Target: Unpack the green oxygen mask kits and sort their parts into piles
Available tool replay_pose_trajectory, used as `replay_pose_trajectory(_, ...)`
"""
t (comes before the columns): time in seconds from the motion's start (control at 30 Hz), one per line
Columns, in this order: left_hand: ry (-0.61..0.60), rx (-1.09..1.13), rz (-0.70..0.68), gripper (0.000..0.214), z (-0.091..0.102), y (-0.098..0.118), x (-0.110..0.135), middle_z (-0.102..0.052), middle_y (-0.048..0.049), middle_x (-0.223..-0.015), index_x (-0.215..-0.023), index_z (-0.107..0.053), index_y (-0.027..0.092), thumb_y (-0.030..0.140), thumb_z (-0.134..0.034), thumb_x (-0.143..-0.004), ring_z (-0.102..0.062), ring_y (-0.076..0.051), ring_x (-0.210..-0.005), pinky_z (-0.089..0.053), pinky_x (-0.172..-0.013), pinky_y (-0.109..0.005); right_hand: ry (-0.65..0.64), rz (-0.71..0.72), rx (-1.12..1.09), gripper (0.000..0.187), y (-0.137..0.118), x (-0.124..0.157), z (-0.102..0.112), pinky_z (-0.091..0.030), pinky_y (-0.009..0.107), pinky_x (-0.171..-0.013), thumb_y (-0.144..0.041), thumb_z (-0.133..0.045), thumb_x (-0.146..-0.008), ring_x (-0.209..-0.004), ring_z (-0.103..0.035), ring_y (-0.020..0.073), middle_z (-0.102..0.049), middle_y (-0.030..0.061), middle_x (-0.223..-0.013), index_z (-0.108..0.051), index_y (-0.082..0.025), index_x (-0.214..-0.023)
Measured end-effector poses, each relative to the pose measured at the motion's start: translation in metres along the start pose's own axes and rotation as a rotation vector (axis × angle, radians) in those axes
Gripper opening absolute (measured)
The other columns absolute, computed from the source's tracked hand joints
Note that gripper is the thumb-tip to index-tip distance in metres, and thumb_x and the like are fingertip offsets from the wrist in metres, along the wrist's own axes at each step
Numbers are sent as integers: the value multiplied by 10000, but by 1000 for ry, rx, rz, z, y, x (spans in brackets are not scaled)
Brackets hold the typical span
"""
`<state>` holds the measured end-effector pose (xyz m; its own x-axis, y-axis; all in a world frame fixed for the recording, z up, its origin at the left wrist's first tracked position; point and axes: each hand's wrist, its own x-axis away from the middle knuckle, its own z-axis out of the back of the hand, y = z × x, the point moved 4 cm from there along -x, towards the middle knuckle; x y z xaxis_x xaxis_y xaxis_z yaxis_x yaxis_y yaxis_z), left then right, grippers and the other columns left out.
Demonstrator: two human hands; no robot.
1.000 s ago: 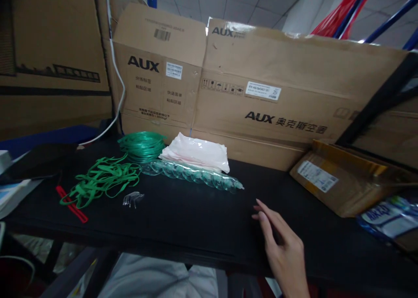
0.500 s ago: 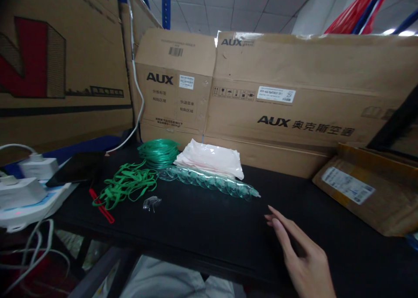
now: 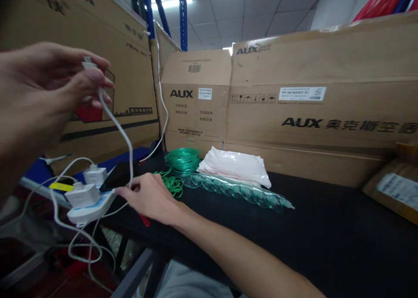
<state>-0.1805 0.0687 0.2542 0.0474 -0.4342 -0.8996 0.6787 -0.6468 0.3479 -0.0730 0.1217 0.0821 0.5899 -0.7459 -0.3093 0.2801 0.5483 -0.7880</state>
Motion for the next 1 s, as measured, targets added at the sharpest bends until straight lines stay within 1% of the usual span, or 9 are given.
replay_pose_trajectory(0.03,-9,-10,-21,313,-5,-3,-1,-692,35,-932,-1186,-681,214,375,-688,-918,-721,-128,-828,-607,-805,-332,19,-56,-20,306,10,-17,-4,-453,193,-592,-386,-678,-913,-571,-625,107,-589,-38,-528,-748,-132,-757)
replay_pose_trajectory(0.07,-32,-25,-40,307,-11,-8,-3,-700,19,-912,-1169,-683,179,360,-684,-922,-722,-126,-807,-606,-787,-313,43,-104,-33,319,20,-33,-7,-466,195,-576,-342,-627,-953,-556,-626,102,-602,-32,-555,-722,-127,-737)
replay_pose_trajectory(0.23,-261,-297,-36,296,-46,-60,-21,-751,-21,-970,-1076,-704,178,423,-657,-916,-709,-161,-892,-552,-816,-268,98,-325,-67,244,63,-90,-7,-589,325,-711,-340,-601,-990,-809,-684,160,-694,54,-1007,-651,-130,-1103)
replay_pose_trajectory(0.33,-384,-515,51,319,-69,-98,-38,-753,-43,-978,-1014,-706,183,476,-654,-899,-697,-215,-929,-529,-840,-307,83,-374,-81,317,77,-106,-3,-589,403,-816,-339,-620,-976,-974,-673,214,-652,88,-1189,-610,-154,-1233)
replay_pose_trajectory(0.47,-525,-725,181,307,-107,-147,-42,-731,-111,-1079,-1021,-696,156,439,-655,-909,-648,-292,-1089,-501,-923,-383,89,-338,-36,335,82,-104,9,-581,424,-848,-341,-619,-976,-1016,-664,228,-638,95,-1229,-600,-162,-1259)
replay_pose_trajectory(0.6,-611,-804,277,324,-140,-187,-17,-652,-104,-1224,-1191,-635,154,377,-630,-956,-644,-253,-1085,-537,-914,-455,53,-192,77,268,70,-76,36,-573,405,-856,-341,-618,-976,-970,-681,217,-688,70,-1140,-657,-160,-1169)
replay_pose_trajectory(0.73,-675,-870,341,351,-159,-209,8,-628,-111,-1268,-1258,-605,157,333,-641,-956,-645,-256,-1092,-555,-908,-462,10,-7,195,207,39,-27,73,-524,347,-895,-234,-634,-940,-948,-704,223,-771,49,-965,-752,-189,-1104)
replay_pose_trajectory(0.9,-732,-892,365,351,-163,-213,11,-627,-110,-1272,-1266,-601,161,332,-633,-962,-648,-254,-1082,-562,-900,-465,-18,120,297,282,5,54,114,-542,323,-866,-297,-600,-960,-944,-718,209,-779,67,-1084,-745,-194,-1179)
replay_pose_trajectory(1.0,-738,-843,311,355,-165,-203,3,-622,-112,-1282,-1270,-599,162,334,-632,-962,-643,-257,-1093,-557,-909,-472,96,139,444,271,0,103,136,-532,351,-964,-305,-619,-954,-1066,-703,223,-768,59,-1147,-744,-222,-1180)
